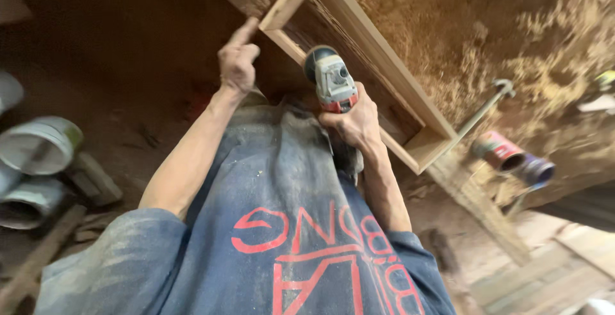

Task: The person sands wood pieces using a handheld grinder and hammers parts of a wooden frame.

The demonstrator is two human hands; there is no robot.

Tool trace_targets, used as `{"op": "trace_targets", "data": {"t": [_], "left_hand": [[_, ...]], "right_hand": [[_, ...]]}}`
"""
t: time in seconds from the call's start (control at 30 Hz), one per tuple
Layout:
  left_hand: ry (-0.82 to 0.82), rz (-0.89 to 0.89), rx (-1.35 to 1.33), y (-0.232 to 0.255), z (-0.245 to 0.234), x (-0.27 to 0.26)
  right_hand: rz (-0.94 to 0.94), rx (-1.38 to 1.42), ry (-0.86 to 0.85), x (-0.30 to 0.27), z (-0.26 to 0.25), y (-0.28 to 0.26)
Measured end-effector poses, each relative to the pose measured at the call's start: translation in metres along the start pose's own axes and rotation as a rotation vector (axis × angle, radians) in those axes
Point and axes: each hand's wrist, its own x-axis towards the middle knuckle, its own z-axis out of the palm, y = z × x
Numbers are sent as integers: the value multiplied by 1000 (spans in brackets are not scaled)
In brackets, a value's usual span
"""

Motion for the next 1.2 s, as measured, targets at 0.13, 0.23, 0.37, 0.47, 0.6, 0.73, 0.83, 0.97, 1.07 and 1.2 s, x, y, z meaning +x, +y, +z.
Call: {"op": "trace_targets", "data": {"t": [0.13,0.23,0.37,0.47,0.6,0.73,0.83,0.97,1.07,1.2], "left_hand": [[-49,-34,-28,-9,9,1],[-44,29,15,-9,10,-1],[-55,102,-1,-7,10,-8],[-25,281,4,-11,18,-13],[62,303,101,-23,42,-16],[177,313,207,-31,65,-12],[214,301,186,-32,72,-14],[232,364,123,-31,74,-12],[194,325,136,-33,71,-11],[218,343,155,-34,70,-10]], "right_hand": [[-101,-148,-43,20,10,-45],[-115,-210,-103,28,17,-69],[-167,-240,-130,37,20,-93],[-159,-259,-136,47,14,-102],[-148,-298,-124,60,3,-103],[-183,-208,-120,70,-15,-99],[-196,-123,-109,78,-27,-101],[-47,-54,-97,93,-41,-108],[-50,81,-137,105,-51,-106],[-109,93,-122,114,-60,-100]]}}
